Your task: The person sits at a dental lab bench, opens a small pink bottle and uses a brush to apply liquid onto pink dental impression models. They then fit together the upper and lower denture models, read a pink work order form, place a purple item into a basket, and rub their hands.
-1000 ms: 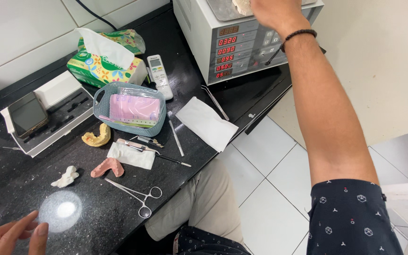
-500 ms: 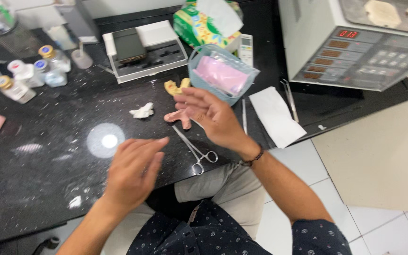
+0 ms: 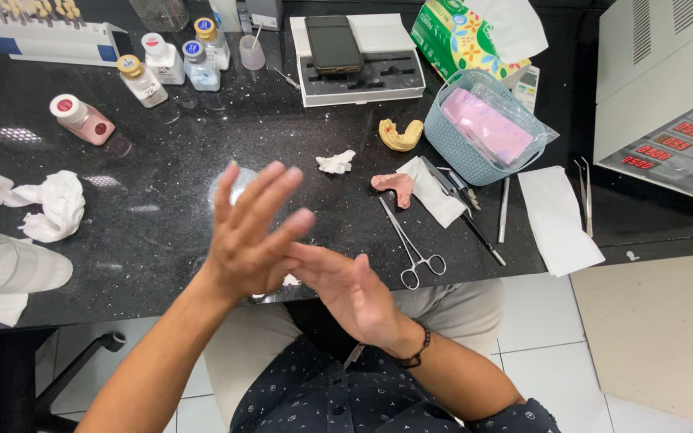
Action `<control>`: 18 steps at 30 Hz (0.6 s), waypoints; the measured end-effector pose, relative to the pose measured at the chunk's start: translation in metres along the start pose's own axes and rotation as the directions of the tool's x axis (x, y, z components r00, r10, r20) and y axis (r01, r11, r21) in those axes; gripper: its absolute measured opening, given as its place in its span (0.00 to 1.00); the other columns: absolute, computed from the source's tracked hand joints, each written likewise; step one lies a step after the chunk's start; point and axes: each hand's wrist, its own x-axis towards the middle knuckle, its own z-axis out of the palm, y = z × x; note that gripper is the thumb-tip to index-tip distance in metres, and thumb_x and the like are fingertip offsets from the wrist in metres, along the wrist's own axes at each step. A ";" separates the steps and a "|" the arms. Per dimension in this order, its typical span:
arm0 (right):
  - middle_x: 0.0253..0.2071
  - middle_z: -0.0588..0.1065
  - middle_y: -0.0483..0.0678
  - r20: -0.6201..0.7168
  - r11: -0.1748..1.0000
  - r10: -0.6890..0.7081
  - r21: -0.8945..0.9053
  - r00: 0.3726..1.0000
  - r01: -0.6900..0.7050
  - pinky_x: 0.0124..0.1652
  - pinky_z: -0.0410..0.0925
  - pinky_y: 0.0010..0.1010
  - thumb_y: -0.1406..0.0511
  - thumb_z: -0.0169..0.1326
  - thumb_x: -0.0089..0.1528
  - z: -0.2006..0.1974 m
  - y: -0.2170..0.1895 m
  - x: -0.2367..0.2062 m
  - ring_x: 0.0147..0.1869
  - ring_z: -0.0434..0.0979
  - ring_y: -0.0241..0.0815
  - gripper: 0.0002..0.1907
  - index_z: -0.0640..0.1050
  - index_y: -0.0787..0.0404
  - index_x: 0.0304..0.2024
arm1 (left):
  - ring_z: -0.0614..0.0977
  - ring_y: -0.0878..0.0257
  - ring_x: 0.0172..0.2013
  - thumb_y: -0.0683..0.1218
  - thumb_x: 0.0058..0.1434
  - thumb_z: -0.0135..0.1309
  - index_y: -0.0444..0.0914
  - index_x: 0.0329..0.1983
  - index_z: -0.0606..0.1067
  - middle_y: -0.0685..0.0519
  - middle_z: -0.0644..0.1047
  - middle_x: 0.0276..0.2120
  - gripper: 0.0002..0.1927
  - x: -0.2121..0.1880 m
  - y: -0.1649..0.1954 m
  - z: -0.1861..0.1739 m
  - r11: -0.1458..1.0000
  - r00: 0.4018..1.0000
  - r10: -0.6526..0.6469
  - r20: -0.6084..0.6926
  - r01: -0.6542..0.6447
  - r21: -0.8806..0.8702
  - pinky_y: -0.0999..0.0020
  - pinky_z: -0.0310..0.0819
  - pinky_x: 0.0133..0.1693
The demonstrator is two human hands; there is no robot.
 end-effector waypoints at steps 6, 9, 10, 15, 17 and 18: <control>0.74 0.62 0.67 -0.418 0.995 0.037 0.095 0.908 0.004 0.72 0.60 0.50 0.51 0.37 0.74 -0.001 0.001 0.039 0.76 0.66 0.58 0.34 0.60 0.71 0.72 | 0.57 0.39 0.75 0.63 0.74 0.43 0.40 0.75 0.60 0.32 0.56 0.72 0.33 -0.001 0.053 0.015 0.940 0.961 -0.203 -0.189 0.138 -0.311 0.42 0.42 0.76; 0.72 0.64 0.62 -0.026 0.830 0.290 0.504 0.957 -0.238 0.68 0.67 0.39 0.45 0.35 0.67 0.004 -0.019 0.046 0.70 0.75 0.53 0.37 0.61 0.60 0.71 | 0.59 0.39 0.72 0.61 0.67 0.52 0.43 0.70 0.67 0.32 0.61 0.70 0.32 -0.005 0.091 0.045 0.969 0.999 -0.047 -0.013 0.043 -0.243 0.43 0.39 0.72; 0.70 0.66 0.63 -0.121 0.893 0.248 0.414 0.961 -0.178 0.64 0.70 0.40 0.49 0.38 0.68 0.001 -0.030 0.047 0.66 0.77 0.53 0.34 0.61 0.61 0.71 | 0.60 0.39 0.71 0.58 0.69 0.53 0.44 0.70 0.67 0.31 0.62 0.69 0.29 -0.012 0.099 0.048 0.977 0.999 -0.043 0.028 0.048 -0.209 0.43 0.40 0.70; 0.44 0.82 0.65 -0.468 0.666 -0.296 -0.726 0.833 -0.171 0.37 0.74 0.34 0.66 0.55 0.69 -0.067 -0.092 0.053 0.39 0.85 0.48 0.18 0.74 0.69 0.59 | 0.82 0.56 0.48 0.43 0.66 0.61 0.35 0.59 0.76 0.49 0.79 0.46 0.19 -0.062 0.113 0.049 0.864 0.934 -0.102 0.342 0.254 -0.434 0.52 0.76 0.58; 0.35 0.85 0.62 -0.566 0.320 -0.340 -0.820 0.751 -0.474 0.33 0.72 0.32 0.64 0.56 0.69 -0.102 -0.107 0.060 0.33 0.87 0.44 0.13 0.82 0.72 0.43 | 0.84 0.54 0.34 0.44 0.64 0.65 0.36 0.47 0.80 0.51 0.81 0.31 0.11 -0.078 0.120 0.051 0.832 0.945 -0.179 0.274 0.294 -0.471 0.60 0.83 0.45; 0.33 0.84 0.61 -0.590 0.146 -0.376 -0.799 0.714 -0.583 0.36 0.74 0.32 0.63 0.56 0.70 -0.119 -0.112 0.065 0.34 0.88 0.43 0.16 0.82 0.72 0.37 | 0.85 0.53 0.35 0.43 0.63 0.64 0.36 0.45 0.79 0.49 0.82 0.34 0.10 -0.085 0.124 0.048 0.815 0.947 -0.239 0.213 0.315 -0.486 0.62 0.83 0.43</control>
